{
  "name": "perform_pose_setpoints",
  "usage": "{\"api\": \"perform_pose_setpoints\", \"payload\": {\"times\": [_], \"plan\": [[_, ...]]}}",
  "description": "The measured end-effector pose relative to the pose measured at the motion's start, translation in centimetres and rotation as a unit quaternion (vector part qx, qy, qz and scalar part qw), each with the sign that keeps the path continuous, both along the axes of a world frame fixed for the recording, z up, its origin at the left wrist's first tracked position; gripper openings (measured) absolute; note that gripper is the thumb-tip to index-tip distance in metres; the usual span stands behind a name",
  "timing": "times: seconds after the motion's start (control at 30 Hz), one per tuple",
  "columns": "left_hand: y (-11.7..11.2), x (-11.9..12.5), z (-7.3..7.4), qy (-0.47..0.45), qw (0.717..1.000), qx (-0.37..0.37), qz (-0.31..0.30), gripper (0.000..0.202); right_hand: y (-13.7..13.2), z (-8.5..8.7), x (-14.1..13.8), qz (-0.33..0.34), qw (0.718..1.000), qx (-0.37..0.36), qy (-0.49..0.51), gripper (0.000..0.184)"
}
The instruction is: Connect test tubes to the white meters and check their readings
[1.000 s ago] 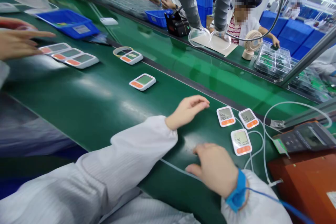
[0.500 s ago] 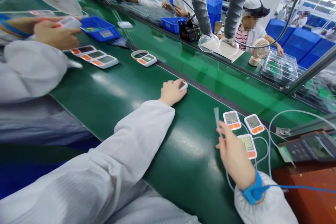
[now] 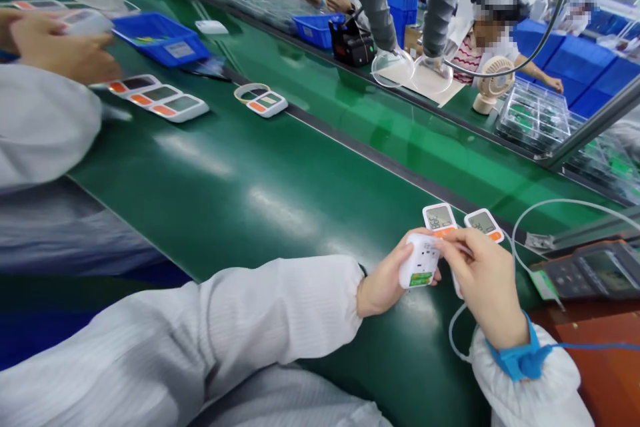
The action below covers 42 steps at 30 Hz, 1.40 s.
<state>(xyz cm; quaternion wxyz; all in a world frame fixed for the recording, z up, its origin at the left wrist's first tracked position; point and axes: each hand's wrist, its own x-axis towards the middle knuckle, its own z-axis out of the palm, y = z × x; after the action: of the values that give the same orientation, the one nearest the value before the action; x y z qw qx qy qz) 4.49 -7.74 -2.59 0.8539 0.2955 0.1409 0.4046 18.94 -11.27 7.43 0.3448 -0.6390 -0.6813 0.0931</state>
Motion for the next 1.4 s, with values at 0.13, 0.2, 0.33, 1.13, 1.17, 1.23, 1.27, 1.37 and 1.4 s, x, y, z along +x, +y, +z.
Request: {"api": "perform_pose_setpoints", "payload": {"times": [0.13, 0.2, 0.33, 1.13, 1.17, 1.23, 1.27, 1.37, 1.4], "plan": [[1.2, -0.5, 0.0, -0.002, 1.000, -0.009, -0.018, 0.050, 0.0, 0.3, 0.8, 0.043, 0.996, -0.082, -0.004, 0.023], [1.7, -0.6, 0.2, -0.002, 1.000, -0.004, -0.015, 0.049, 0.1, 0.1, 0.8, 0.076, 0.993, -0.095, -0.013, 0.020], [1.7, -0.7, 0.5, 0.019, 1.000, -0.009, -0.011, 0.053, 0.5, -0.6, 0.1, 0.123, 0.989, -0.067, -0.040, 0.027], [1.5, -0.7, 0.9, 0.060, 0.998, 0.009, 0.015, 0.051, 0.8, -1.5, -0.9, 0.126, 0.985, -0.111, -0.051, 0.017], [1.5, -0.7, 0.9, 0.059, 0.998, 0.009, 0.012, 0.051, 0.8, -1.5, -0.9, 0.126, 0.985, -0.110, -0.049, 0.017], [1.5, -0.7, 0.9, 0.058, 0.998, 0.010, 0.009, 0.050, 0.8, -1.6, -1.0, 0.124, 0.986, -0.102, -0.046, 0.017], [1.5, -0.7, 1.0, 0.058, 0.998, 0.009, 0.009, 0.049, 0.8, -1.6, -1.1, 0.122, 0.987, -0.097, -0.046, 0.018], [1.6, -0.7, 1.2, 0.070, 0.997, 0.007, 0.026, 0.047, 0.8, -2.0, -1.2, 0.113, 0.988, -0.091, -0.052, 0.019], [1.6, -0.7, 1.3, 0.077, 0.996, 0.007, 0.033, 0.047, 0.8, -2.2, -1.3, 0.110, 0.988, -0.090, -0.054, 0.019]]}}
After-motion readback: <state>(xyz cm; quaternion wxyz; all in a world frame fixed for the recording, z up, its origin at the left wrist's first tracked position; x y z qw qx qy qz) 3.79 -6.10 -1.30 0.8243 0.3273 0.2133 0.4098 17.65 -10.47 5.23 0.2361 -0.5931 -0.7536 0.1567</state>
